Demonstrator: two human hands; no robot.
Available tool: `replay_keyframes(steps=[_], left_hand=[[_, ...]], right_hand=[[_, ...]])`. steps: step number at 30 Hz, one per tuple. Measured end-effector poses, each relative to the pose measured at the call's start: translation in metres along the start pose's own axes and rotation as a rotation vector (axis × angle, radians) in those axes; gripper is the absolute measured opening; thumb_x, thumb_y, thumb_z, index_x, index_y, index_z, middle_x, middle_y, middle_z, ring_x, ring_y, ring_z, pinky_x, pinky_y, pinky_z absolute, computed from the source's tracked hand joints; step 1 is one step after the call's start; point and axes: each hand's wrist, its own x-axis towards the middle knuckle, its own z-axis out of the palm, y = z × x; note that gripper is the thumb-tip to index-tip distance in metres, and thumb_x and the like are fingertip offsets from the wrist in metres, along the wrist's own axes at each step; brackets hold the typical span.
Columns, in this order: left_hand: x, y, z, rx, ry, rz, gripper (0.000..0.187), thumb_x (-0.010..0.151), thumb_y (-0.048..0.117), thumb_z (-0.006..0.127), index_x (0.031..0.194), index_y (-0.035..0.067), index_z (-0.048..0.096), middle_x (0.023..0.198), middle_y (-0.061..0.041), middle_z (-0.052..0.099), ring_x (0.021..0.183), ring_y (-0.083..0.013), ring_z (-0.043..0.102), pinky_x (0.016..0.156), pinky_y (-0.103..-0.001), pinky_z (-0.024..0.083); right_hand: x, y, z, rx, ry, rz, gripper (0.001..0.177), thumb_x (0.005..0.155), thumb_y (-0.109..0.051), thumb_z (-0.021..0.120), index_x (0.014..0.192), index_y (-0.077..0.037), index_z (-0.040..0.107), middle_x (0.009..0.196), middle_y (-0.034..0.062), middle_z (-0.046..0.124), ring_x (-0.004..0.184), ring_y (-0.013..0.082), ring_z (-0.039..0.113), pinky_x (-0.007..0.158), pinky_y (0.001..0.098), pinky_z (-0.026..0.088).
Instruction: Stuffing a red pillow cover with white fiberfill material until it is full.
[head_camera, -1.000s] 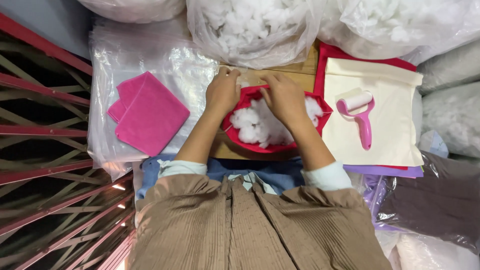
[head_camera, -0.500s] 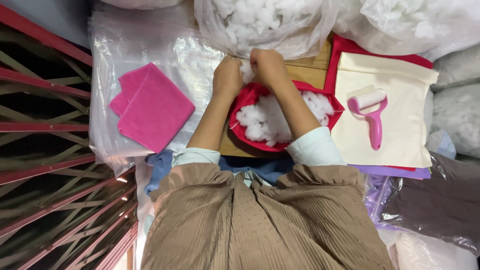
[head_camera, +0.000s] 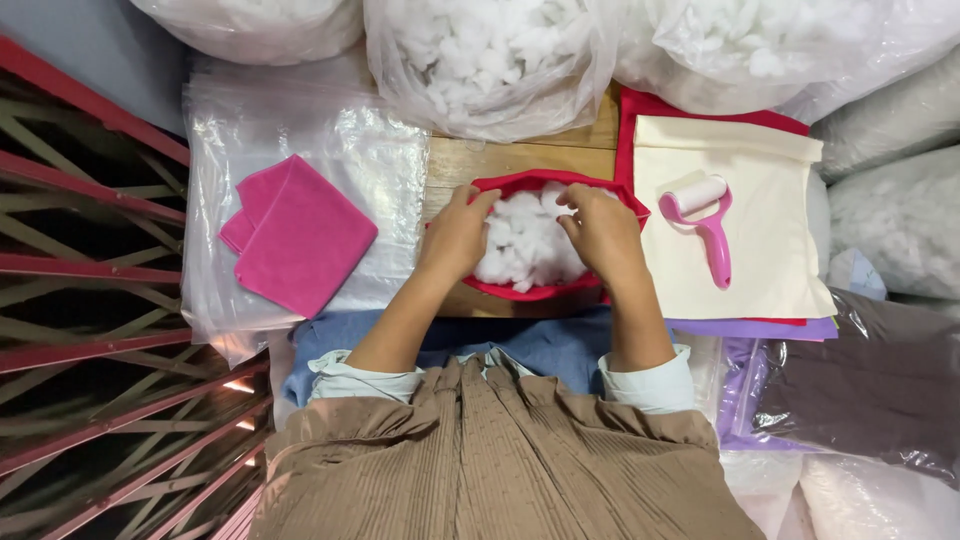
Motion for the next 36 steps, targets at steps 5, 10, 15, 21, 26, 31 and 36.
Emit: replay_keyframes(steps=[5, 10, 15, 21, 26, 31, 36], left_hand=[[0.014, 0.0, 0.03, 0.037, -0.017, 0.081, 0.037, 0.094, 0.016, 0.065, 0.131, 0.014, 0.065, 0.124, -0.016, 0.059, 0.112, -0.0418, 0.067, 0.091, -0.052, 0.058], [0.038, -0.007, 0.085, 0.256, -0.133, 0.177, 0.031, 0.084, 0.023, 0.076, 0.113, 0.012, 0.073, 0.11, -0.015, 0.064, 0.104, -0.0369, 0.068, 0.079, -0.048, 0.062], [0.057, 0.014, 0.006, 0.129, 0.047, 0.047, 0.03, 0.09, 0.017, 0.069, 0.118, 0.004, 0.072, 0.112, -0.024, 0.066, 0.102, -0.0464, 0.07, 0.084, -0.056, 0.059], [0.153, -0.07, -0.009, 0.303, 0.35, -0.1, 0.053, 0.083, 0.02, 0.083, 0.125, 0.013, 0.051, 0.114, -0.018, 0.051, 0.09, -0.0418, 0.061, 0.065, -0.052, 0.057], [0.228, -0.082, -0.006, 0.269, 0.315, -0.188, 0.091, 0.089, 0.004, 0.069, 0.16, 0.036, 0.022, 0.159, -0.027, 0.018, 0.092, -0.0451, 0.064, 0.075, -0.05, 0.059], [0.282, -0.12, 0.02, 0.205, 0.423, -0.144, 0.043, 0.092, 0.001, 0.056, 0.13, 0.022, 0.048, 0.123, -0.02, 0.039, 0.066, -0.0458, 0.064, 0.06, -0.061, 0.055], [0.278, -0.134, 0.027, 0.056, 0.453, 0.004, 0.01, 0.086, 0.008, 0.053, 0.08, 0.009, 0.061, 0.086, -0.015, 0.057, 0.072, -0.0422, 0.06, 0.066, -0.054, 0.046]], right_hand=[[0.002, -0.002, 0.024, -0.076, -0.112, -0.071, 0.026, 0.088, -0.012, 0.074, 0.113, -0.014, 0.07, 0.103, 0.0144, 0.073, 0.096, 0.0365, 0.074, 0.081, 0.0506, 0.059], [0.012, 0.001, 0.055, -0.24, -0.34, -0.141, 0.032, 0.084, -0.01, 0.075, 0.115, -0.011, 0.074, 0.1, 0.0152, 0.074, 0.094, 0.0361, 0.075, 0.081, 0.0488, 0.06], [0.032, -0.033, -0.006, -0.099, -0.082, -0.107, 0.024, 0.095, -0.025, 0.067, 0.115, -0.012, 0.072, 0.107, 0.0177, 0.072, 0.101, 0.0407, 0.071, 0.079, 0.0538, 0.057], [0.16, -0.028, 0.035, -0.137, 0.195, -0.324, 0.045, 0.083, -0.016, 0.082, 0.122, -0.006, 0.06, 0.117, 0.0218, 0.058, 0.092, 0.0466, 0.062, 0.064, 0.058, 0.053], [0.253, -0.045, 0.073, -0.191, 0.103, -0.152, 0.078, 0.09, -0.016, 0.082, 0.152, -0.019, 0.035, 0.15, 0.0329, 0.027, 0.094, 0.0527, 0.06, 0.072, 0.0589, 0.055], [0.303, -0.028, 0.124, -0.157, 0.16, -0.159, 0.042, 0.095, 0.001, 0.052, 0.132, -0.018, 0.047, 0.145, 0.0327, 0.033, 0.071, 0.0547, 0.068, 0.065, 0.064, 0.055], [0.294, -0.018, 0.111, 0.004, 0.182, -0.411, 0.009, 0.085, 0.001, 0.055, 0.087, -0.008, 0.057, 0.085, 0.0157, 0.052, 0.058, 0.0462, 0.056, 0.051, 0.0554, 0.043]])
